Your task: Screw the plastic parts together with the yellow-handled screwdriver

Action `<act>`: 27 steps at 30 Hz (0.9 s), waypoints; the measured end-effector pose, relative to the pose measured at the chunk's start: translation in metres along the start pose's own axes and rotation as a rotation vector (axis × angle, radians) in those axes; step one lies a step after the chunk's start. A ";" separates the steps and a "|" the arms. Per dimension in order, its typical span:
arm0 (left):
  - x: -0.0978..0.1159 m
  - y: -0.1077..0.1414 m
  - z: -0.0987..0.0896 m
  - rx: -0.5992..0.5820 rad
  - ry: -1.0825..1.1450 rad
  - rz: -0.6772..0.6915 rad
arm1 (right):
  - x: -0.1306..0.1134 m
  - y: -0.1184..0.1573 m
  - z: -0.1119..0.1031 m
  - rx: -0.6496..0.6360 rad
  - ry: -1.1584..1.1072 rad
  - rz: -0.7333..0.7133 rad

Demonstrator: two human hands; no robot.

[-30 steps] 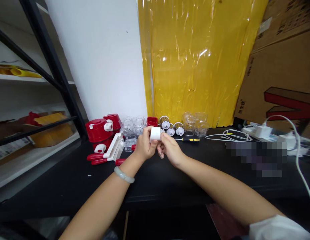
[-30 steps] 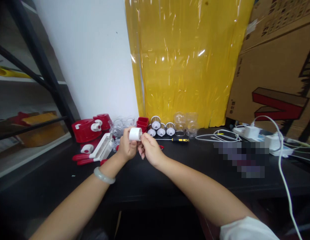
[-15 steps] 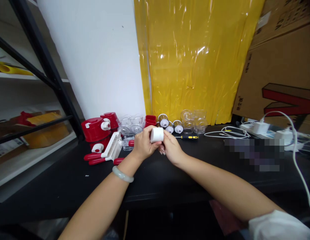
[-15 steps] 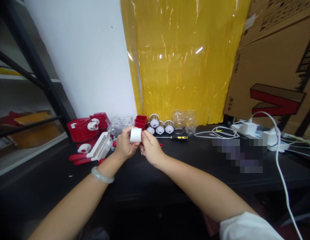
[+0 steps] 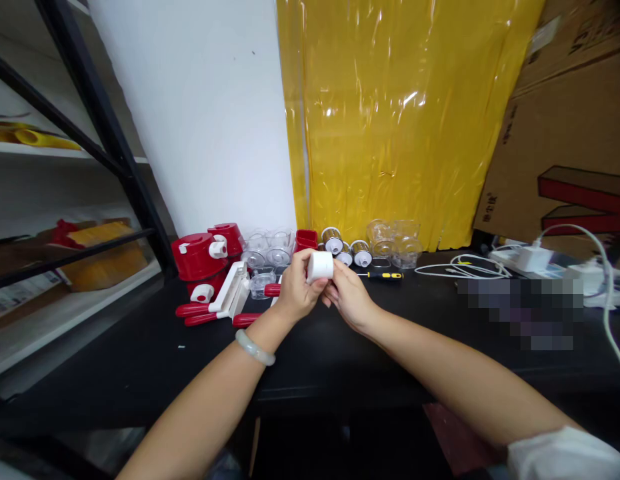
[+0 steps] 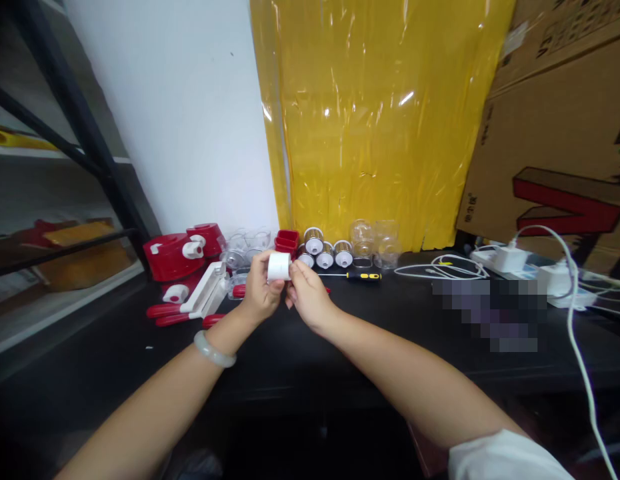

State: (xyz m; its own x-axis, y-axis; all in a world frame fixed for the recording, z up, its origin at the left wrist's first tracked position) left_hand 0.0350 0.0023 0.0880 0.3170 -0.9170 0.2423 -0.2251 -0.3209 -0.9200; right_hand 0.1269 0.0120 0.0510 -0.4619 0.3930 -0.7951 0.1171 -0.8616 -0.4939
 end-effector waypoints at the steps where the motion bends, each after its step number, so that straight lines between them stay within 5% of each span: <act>1: 0.002 0.000 -0.001 0.011 0.007 0.020 | 0.000 0.001 0.001 -0.001 0.000 0.000; 10: 0.014 -0.008 -0.006 0.047 0.124 0.028 | -0.008 0.003 0.009 -0.035 -0.034 -0.016; 27: 0.014 -0.018 -0.003 -0.022 -0.008 -0.043 | -0.008 0.003 0.003 0.080 -0.157 0.047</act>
State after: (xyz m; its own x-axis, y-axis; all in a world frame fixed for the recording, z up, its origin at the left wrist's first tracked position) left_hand 0.0409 -0.0053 0.1087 0.3337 -0.9005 0.2789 -0.2309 -0.3649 -0.9019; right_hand 0.1285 0.0054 0.0564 -0.5895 0.3020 -0.7492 0.0747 -0.9031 -0.4228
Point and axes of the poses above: each hand's wrist, its own y-axis away from the middle knuckle, its own z-axis out of the palm, x = y × z, the point moved 10 cm from there along -y, towards the middle knuckle, and after that the axes turned 2 degrees about -z, right-handed, at the moved point
